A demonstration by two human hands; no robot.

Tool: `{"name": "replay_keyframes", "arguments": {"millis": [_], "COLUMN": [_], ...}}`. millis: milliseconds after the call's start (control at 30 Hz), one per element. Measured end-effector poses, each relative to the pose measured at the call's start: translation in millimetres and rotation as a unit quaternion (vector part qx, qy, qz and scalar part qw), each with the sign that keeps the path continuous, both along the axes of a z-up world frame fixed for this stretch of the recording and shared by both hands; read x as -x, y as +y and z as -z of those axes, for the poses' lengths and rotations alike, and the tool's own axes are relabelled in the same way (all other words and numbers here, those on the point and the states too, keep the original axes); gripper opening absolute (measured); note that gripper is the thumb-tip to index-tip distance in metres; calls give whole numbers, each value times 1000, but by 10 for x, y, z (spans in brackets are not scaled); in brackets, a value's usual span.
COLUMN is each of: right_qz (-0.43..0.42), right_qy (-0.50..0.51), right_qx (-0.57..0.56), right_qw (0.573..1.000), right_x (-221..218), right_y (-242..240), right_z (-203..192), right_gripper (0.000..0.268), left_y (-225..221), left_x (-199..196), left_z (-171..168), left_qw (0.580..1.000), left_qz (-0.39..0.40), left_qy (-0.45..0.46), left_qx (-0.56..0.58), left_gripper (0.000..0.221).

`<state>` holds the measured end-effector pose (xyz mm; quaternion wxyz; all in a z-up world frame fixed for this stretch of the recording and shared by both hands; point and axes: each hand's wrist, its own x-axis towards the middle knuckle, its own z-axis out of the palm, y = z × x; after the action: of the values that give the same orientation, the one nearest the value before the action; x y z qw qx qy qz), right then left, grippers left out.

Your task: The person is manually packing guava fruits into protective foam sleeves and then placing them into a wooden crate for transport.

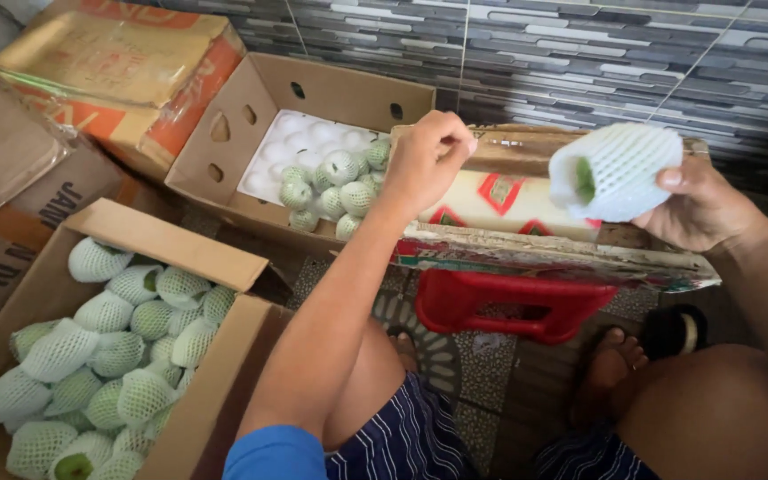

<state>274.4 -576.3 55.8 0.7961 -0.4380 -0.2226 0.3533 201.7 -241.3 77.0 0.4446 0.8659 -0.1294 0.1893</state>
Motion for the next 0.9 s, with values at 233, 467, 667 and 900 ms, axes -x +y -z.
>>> {"name": "replay_keyframes", "arguments": {"millis": [233, 467, 667, 900], "right_qz": [-16, 19, 49, 189], "right_qy": [5, 8, -35, -46], "right_qx": [-151, -180, -100, 53], "right_qw": [988, 983, 993, 979], "right_x": [216, 342, 479, 623], "right_y": [-78, -275, -320, -382], "right_z": [-339, -345, -399, -282], "right_gripper": [76, 78, 84, 75], "left_y": [-334, -679, -860, -1001], "left_x": [-113, -63, -84, -282], "left_z": [-6, -174, -199, -41], "left_qw": [961, 965, 975, 992], "left_qz": [148, 174, 192, 102], "left_qy": [-107, -107, 29, -53], "left_qx": [209, 168, -107, -49], "left_gripper": [10, 16, 67, 21]}}
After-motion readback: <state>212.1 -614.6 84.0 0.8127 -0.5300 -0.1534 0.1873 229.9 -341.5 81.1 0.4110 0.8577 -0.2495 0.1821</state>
